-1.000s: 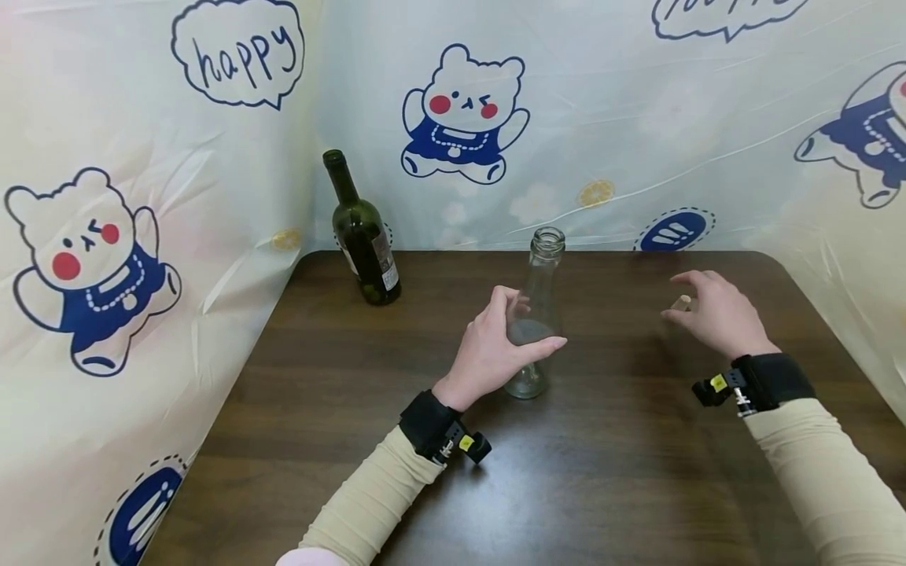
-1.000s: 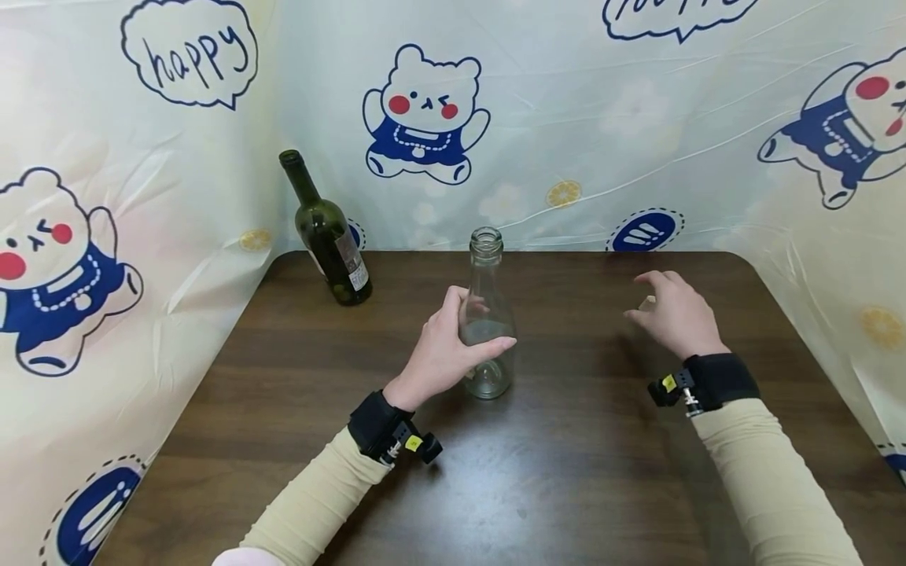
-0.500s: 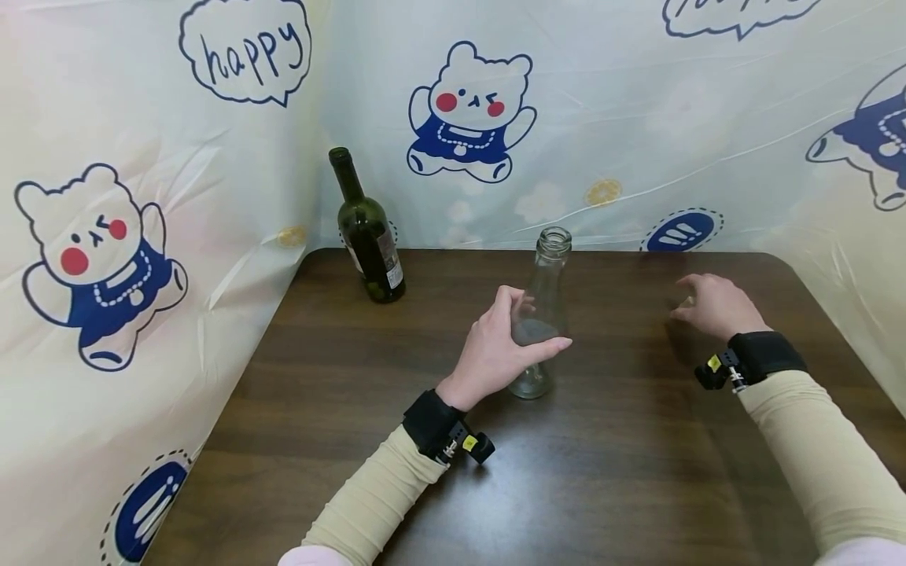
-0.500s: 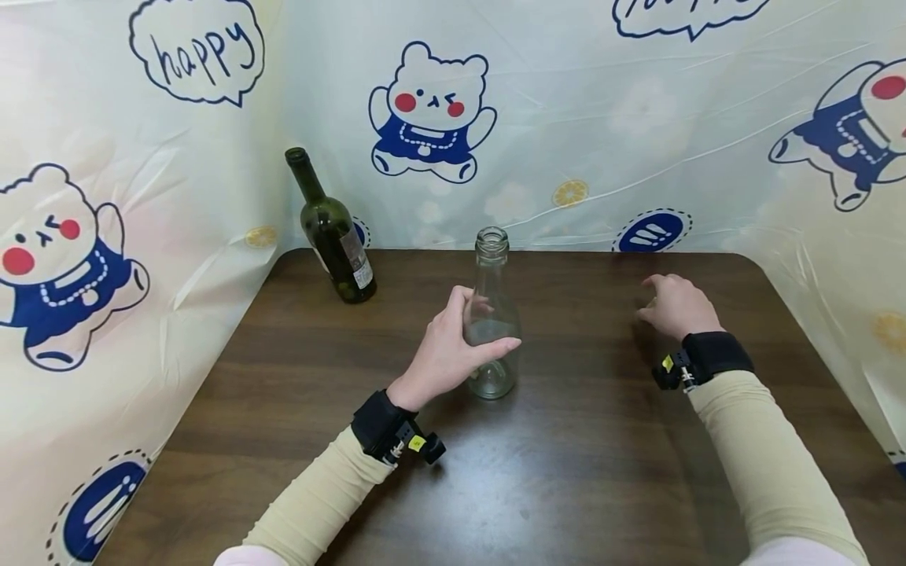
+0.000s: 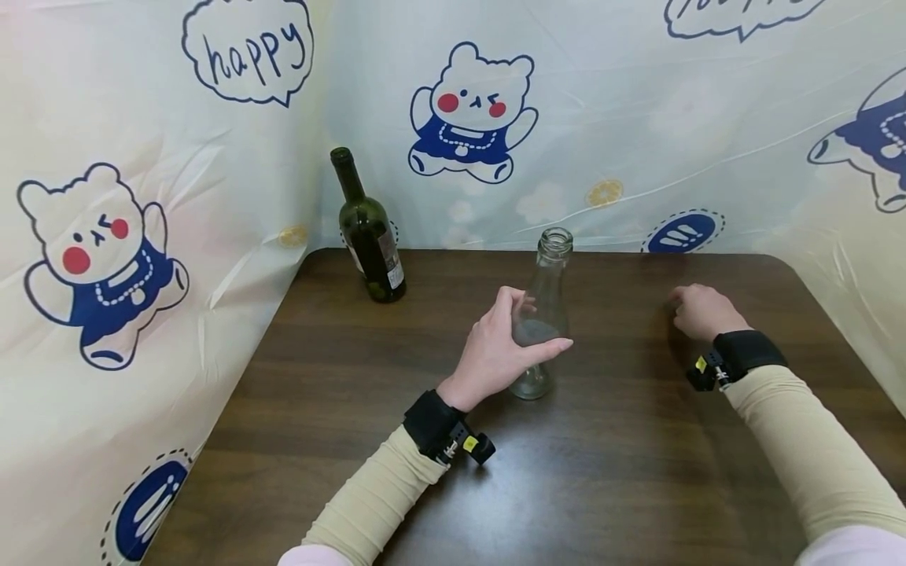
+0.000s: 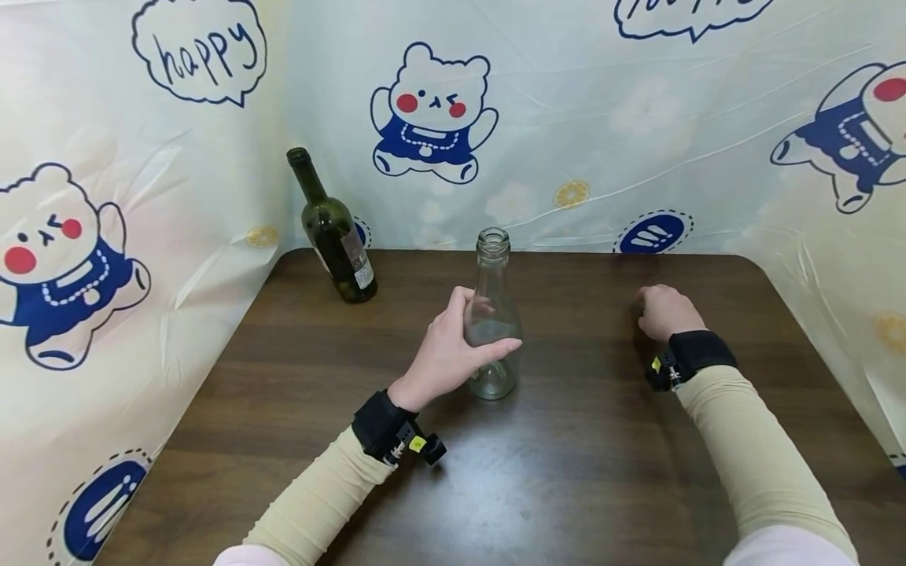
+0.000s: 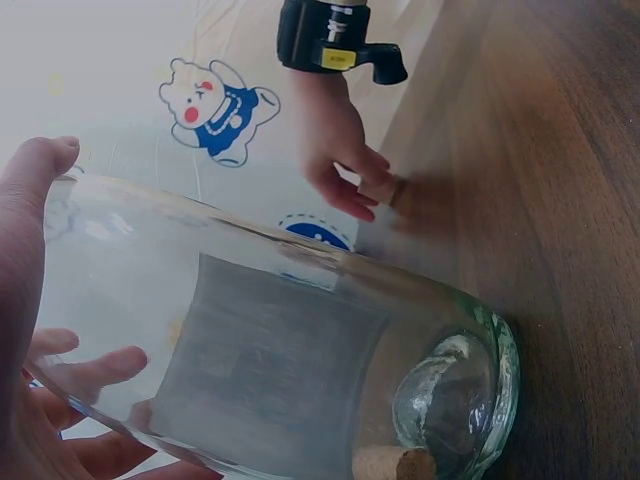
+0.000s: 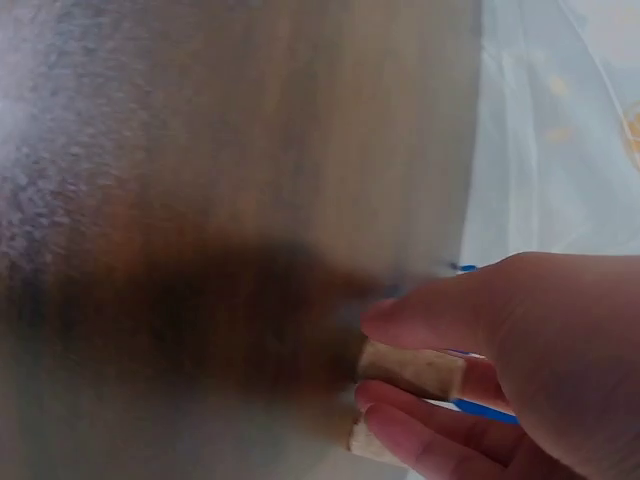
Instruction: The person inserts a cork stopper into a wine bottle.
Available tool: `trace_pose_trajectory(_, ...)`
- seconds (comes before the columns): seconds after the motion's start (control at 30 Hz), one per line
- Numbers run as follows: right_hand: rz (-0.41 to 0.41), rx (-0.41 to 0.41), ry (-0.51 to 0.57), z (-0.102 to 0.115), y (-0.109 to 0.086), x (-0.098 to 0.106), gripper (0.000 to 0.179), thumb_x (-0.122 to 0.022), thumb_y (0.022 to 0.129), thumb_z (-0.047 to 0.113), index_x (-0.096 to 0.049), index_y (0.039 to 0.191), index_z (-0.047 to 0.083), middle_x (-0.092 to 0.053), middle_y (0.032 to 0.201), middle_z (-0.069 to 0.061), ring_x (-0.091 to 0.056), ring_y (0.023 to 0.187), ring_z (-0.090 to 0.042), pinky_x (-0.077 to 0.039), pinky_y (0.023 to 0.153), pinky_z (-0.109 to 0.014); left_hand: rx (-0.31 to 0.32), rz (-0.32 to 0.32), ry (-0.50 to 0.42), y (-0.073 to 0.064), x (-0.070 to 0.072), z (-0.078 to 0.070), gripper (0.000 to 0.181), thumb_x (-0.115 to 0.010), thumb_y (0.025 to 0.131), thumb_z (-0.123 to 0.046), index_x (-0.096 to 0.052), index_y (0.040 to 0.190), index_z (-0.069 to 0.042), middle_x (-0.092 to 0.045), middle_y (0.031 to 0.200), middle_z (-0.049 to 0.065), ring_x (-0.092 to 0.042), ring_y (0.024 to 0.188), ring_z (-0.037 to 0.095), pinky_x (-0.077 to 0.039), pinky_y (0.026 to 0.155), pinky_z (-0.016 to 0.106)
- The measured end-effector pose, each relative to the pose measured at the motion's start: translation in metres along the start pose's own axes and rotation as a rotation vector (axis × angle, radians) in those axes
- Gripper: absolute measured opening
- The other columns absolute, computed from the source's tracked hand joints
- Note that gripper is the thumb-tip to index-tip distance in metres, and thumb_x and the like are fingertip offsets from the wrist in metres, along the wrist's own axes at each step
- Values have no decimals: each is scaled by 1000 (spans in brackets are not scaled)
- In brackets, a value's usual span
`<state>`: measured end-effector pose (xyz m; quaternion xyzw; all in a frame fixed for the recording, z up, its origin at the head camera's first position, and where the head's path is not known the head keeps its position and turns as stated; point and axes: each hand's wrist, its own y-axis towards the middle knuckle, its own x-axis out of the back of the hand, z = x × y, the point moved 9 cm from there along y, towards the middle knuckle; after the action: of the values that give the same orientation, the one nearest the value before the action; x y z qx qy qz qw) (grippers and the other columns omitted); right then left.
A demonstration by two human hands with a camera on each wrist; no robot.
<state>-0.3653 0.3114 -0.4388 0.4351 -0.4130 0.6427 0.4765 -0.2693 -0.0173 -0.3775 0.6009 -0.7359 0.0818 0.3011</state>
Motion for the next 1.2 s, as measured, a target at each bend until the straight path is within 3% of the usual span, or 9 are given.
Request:
trace_pose_trajectory(0.2,-48,28,-71,-1,2,-5,32,-57,86,-7,-67,115,-15,-65,113,-39,-60,104,-52,-48,93,-67,-12,3,-7,0,-1,-2,76,-72,79,-67,-44,131,-19,-67,129,-6,-61,119,16,-50,94,43)
trace_pose_trajectory(0.47,-75,7,-17,8,0,-5,30,-58,89,-4,-67,117,-14,-62,114,-37,-60,101,-51,-49,90,-68,-12,6,-6,1,-2,-2,76,-72,78,-68,-44,130,-20,-67,129,-5,-62,119,16,-51,93,43)
trace_pose_trajectory(0.63,-158,61,-53,23,-2,1,34,-57,95,2,-65,123,-14,-59,115,-35,-61,104,-53,-50,86,-69,-13,4,-8,0,-1,-3,77,-73,78,-67,-44,131,-20,-67,129,-6,-61,119,16,-51,93,43)
trace_pose_trajectory(0.8,-231,121,-77,41,-5,10,30,-59,97,7,-70,116,-12,-63,108,-31,-64,97,-47,-53,82,-64,-12,6,-11,0,-1,-2,77,-73,79,-66,-44,132,-19,-67,129,-6,-61,120,16,-51,94,43)
trace_pose_trajectory(1.2,-299,170,21,87,-11,39,24,-59,100,14,-63,116,-4,-61,111,-26,-62,98,-39,-52,83,-60,3,-4,-11,-1,0,2,76,-71,77,-71,-45,129,-21,-67,127,-8,-61,120,15,-50,94,43)
